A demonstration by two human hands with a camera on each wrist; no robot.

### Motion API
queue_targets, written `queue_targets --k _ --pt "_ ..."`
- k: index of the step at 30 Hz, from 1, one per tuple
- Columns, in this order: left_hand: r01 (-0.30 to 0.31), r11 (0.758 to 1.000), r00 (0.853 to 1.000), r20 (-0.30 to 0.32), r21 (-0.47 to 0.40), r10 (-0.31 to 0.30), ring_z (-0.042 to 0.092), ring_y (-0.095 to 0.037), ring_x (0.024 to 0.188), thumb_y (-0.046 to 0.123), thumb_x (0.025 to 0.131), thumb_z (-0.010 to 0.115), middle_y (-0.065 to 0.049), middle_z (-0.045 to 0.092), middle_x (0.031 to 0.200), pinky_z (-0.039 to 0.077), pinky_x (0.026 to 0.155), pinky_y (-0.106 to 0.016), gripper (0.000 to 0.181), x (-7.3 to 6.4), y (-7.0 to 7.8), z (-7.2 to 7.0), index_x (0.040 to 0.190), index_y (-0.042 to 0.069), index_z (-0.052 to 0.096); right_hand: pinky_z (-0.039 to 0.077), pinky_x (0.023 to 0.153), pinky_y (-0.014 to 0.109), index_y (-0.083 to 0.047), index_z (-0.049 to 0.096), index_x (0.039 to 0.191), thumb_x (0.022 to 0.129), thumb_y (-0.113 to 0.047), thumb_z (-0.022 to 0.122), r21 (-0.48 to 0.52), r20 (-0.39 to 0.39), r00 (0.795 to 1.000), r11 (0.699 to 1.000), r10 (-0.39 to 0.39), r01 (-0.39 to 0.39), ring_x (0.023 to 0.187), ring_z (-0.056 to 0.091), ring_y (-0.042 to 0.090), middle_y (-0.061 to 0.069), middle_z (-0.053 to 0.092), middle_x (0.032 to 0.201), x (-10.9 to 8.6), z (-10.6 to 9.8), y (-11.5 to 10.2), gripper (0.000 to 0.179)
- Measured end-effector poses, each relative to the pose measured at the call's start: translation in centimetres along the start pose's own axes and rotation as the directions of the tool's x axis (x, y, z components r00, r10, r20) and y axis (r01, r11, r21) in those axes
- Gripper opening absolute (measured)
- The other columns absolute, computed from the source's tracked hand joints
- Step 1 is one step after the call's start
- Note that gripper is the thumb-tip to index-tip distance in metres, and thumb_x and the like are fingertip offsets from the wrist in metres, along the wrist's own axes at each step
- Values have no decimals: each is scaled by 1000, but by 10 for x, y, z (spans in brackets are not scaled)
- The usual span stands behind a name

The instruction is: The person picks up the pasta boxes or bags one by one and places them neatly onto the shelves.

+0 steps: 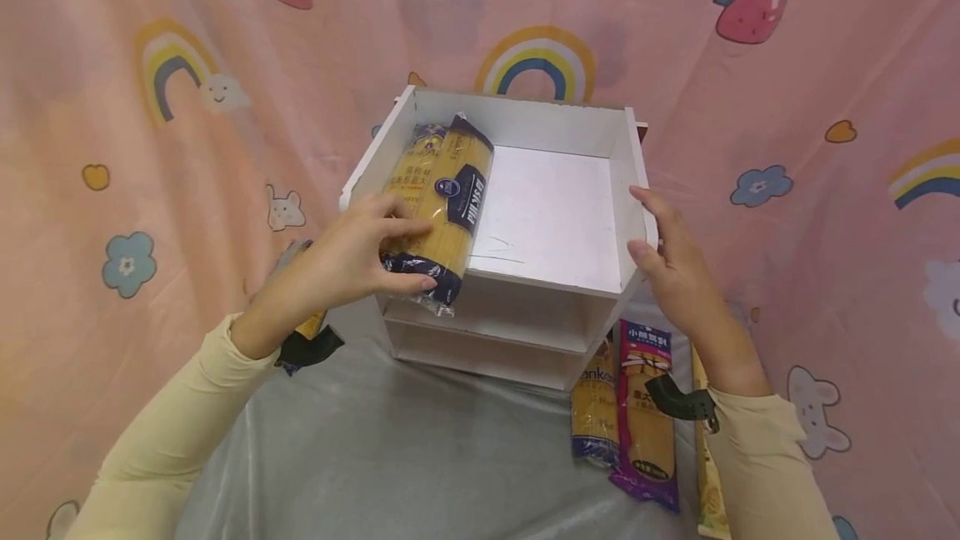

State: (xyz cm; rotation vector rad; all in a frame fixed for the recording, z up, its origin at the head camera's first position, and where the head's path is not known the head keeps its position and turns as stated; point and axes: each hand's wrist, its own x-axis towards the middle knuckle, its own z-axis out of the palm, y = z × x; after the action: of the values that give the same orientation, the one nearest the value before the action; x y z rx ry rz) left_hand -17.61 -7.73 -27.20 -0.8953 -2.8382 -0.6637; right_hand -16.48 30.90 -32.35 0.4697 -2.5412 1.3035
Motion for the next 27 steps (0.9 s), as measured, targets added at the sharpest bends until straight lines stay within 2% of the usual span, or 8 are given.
queue_targets --k 4,9,15,18,20,23,27 --pt "24 999 1000 -14 33 -23 45 -21 105 50 75 82 -2 57 114 46 77 -30 67 0 4 7 129 14 67 11 109 81 -25 21 158 105 -28 41 21 -1 1000 1000 4 -4 146 16 46 12 12 165 -1 2 -1 57" --pt "15 997 998 -57 74 -11 45 -21 102 51 77 80 -3 58 111 45 76 -29 64 2 6 14 127 14 68 7 110 80 -24 20 158 105 -27 41 47 -4 1000 999 -6 6 148 12 43 11 11 166 0 3 -2 57" --pt "-1 1000 996 -85 14 2 44 -20 104 47 78 81 -4 56 111 46 76 -29 60 -1 5 15 126 13 69 8 109 82 -24 20 158 104 -27 42 38 -4 1000 999 -3 3 148 13 47 10 11 166 -1 3 -3 58" --pt "-32 999 992 -119 -30 29 46 -19 102 43 79 81 -3 56 110 47 77 -29 54 -5 2 14 124 15 70 6 108 82 -25 19 158 104 -25 41 24 0 1000 1000 3 -3 149 11 49 10 9 166 -2 3 -4 58" --pt "-66 996 986 -157 -63 55 48 -18 100 41 81 80 -2 58 108 47 78 -29 49 -9 1 11 122 15 71 5 108 82 -25 19 158 104 -25 41 16 1 1000 1000 2 -2 149 9 50 11 8 167 -2 3 -3 59" --pt "-126 987 968 -228 -99 101 52 -16 94 36 82 80 -2 59 104 47 73 -28 43 -17 -1 6 119 15 72 4 108 82 -25 19 158 104 -26 41 12 1 1000 1000 0 0 149 9 50 11 8 167 -2 2 -3 59" --pt "-164 978 943 -312 -126 118 55 -15 89 30 82 81 -3 62 99 49 68 -28 38 -29 -2 -2 116 15 73 3 109 81 -24 19 158 104 -26 41 13 0 1000 1000 -4 4 150 7 49 12 7 166 -2 2 -1 59"
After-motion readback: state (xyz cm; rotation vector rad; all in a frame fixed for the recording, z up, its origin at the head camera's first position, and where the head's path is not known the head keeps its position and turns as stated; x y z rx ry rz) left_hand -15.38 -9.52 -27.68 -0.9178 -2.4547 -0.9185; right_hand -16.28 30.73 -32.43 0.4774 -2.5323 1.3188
